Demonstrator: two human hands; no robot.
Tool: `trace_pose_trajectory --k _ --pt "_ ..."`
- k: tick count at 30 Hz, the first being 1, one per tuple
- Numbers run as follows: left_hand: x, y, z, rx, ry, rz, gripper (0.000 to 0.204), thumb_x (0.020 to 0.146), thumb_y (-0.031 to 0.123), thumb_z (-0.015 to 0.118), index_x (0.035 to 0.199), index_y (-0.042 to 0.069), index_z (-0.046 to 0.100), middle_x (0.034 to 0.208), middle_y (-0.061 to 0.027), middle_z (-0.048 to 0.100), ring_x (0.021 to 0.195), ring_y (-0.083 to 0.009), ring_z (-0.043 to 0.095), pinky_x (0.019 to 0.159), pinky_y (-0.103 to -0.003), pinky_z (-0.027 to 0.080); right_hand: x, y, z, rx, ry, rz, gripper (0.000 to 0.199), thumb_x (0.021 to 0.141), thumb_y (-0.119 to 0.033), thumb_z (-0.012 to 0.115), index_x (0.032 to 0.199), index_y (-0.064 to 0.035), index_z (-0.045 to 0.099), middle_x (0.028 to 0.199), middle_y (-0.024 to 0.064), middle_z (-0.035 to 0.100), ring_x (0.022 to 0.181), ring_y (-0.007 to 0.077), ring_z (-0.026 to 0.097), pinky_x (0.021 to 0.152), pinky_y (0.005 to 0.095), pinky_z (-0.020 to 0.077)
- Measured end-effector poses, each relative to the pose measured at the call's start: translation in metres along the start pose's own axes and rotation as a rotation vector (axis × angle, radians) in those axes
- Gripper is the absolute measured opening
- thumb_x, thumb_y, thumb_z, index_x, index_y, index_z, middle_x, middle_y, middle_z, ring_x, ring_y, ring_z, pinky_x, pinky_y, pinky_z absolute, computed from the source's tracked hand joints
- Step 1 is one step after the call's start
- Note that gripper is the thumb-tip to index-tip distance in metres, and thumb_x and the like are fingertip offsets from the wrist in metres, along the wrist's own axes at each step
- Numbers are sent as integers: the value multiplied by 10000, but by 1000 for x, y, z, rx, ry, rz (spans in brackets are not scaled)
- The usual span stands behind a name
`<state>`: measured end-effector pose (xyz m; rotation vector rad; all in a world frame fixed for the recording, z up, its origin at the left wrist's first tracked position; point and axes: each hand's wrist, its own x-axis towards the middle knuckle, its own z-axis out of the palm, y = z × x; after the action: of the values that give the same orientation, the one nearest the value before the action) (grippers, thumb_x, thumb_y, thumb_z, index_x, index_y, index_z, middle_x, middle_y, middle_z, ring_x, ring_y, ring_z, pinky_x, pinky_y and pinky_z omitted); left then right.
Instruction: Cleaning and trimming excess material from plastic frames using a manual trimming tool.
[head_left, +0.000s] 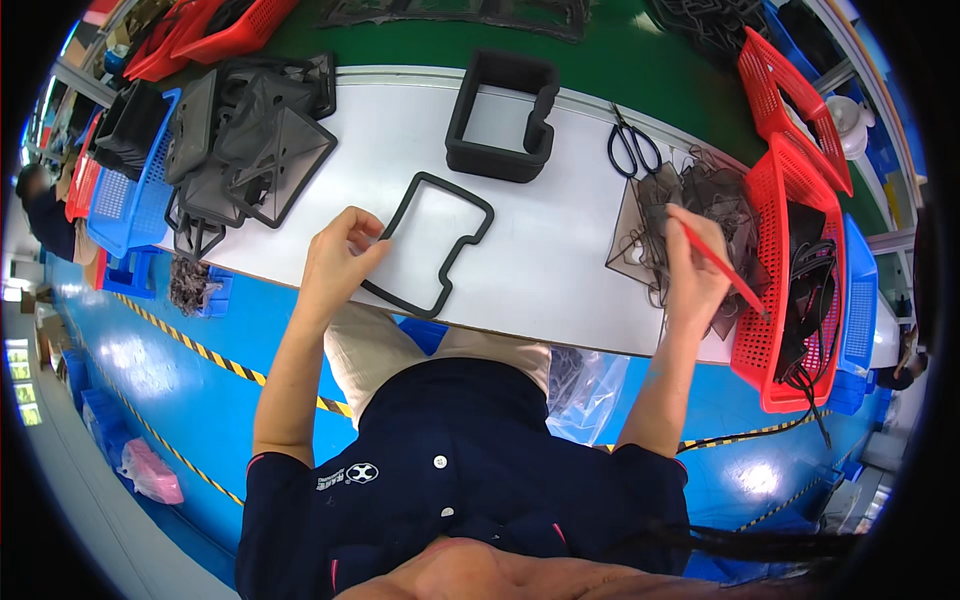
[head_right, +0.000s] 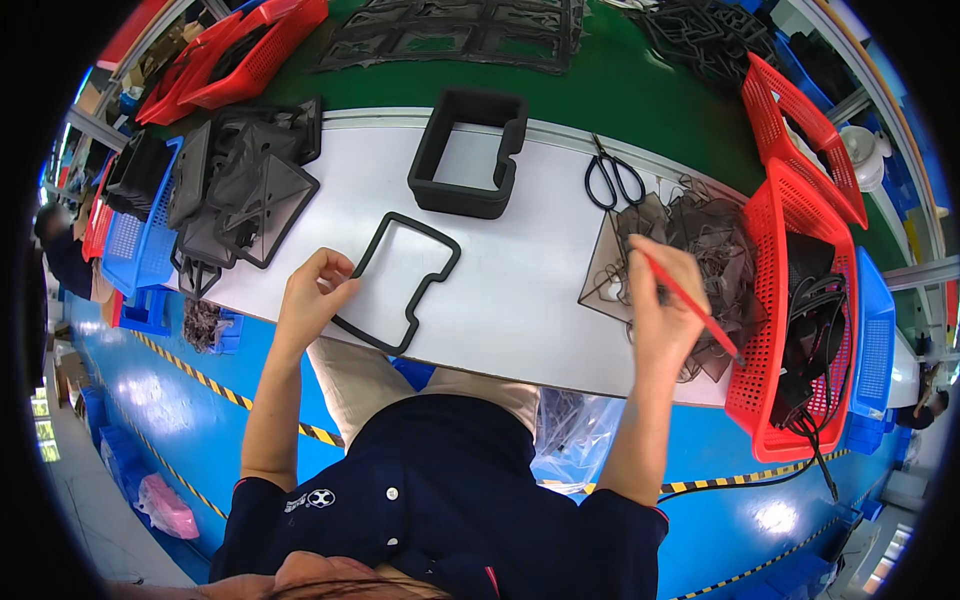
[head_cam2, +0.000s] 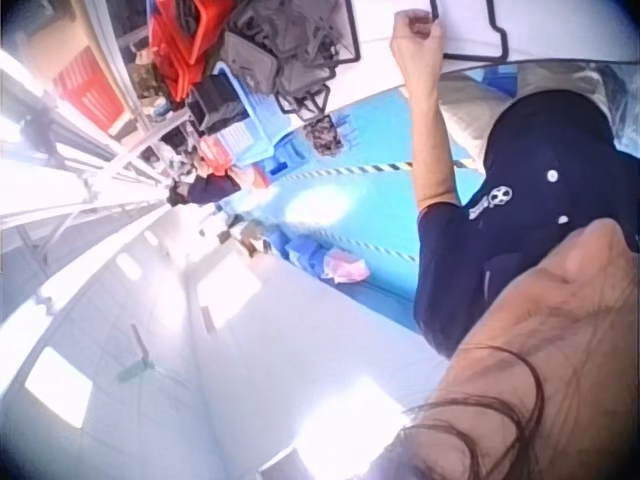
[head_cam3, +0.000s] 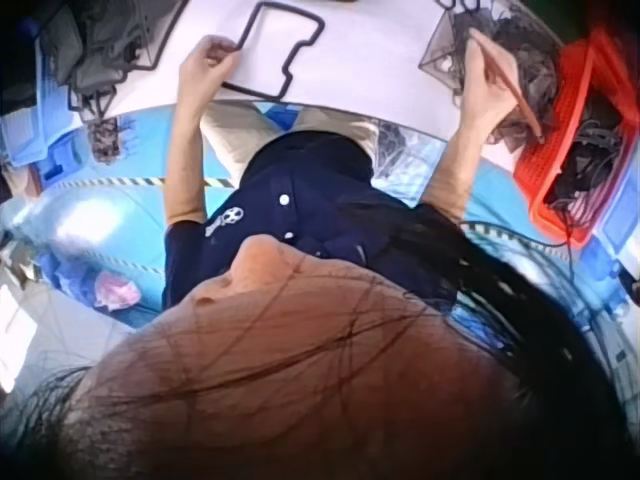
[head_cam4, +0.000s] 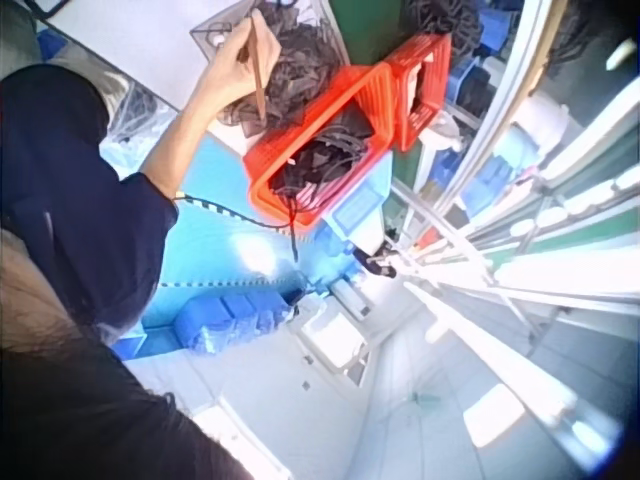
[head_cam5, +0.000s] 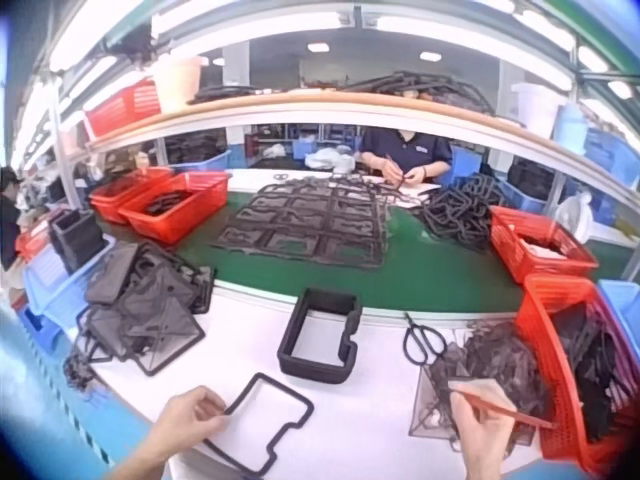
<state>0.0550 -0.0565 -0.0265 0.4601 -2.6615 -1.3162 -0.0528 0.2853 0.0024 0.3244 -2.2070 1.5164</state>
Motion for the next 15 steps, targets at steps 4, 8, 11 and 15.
trace_pose_trajectory --k 4,8,11,15 --pt "-9 14 3 -626 -110 -176 418 743 77 699 1130 -25 580 814 -54 622 700 -118 589 649 -246 494 -45 -25 71 745 -274 384 171 825 24 625 993 14 654 958 77 644 834 129 606 778 244 482" --pt "-25 29 4 -761 -159 -254 456 774 68 677 1199 -32 544 794 -53 608 683 -99 589 620 -233 522 -75 -45 122 1005 -476 459 175 837 -38 630 1005 5 641 975 118 647 854 164 617 777 269 499" --pt "-35 26 9 -922 -142 -250 389 828 61 628 1196 -29 540 780 -55 597 625 -91 582 561 -235 550 -85 -46 140 1016 -487 304 157 838 -28 624 990 -11 657 1049 126 618 906 164 600 788 265 498" --pt "-43 23 16 -1033 -150 -210 381 857 80 601 1215 -27 526 775 -68 590 597 -97 581 555 -243 556 -93 -45 149 957 -516 252 162 822 -1 633 977 -28 671 1106 108 586 951 161 579 799 252 494"
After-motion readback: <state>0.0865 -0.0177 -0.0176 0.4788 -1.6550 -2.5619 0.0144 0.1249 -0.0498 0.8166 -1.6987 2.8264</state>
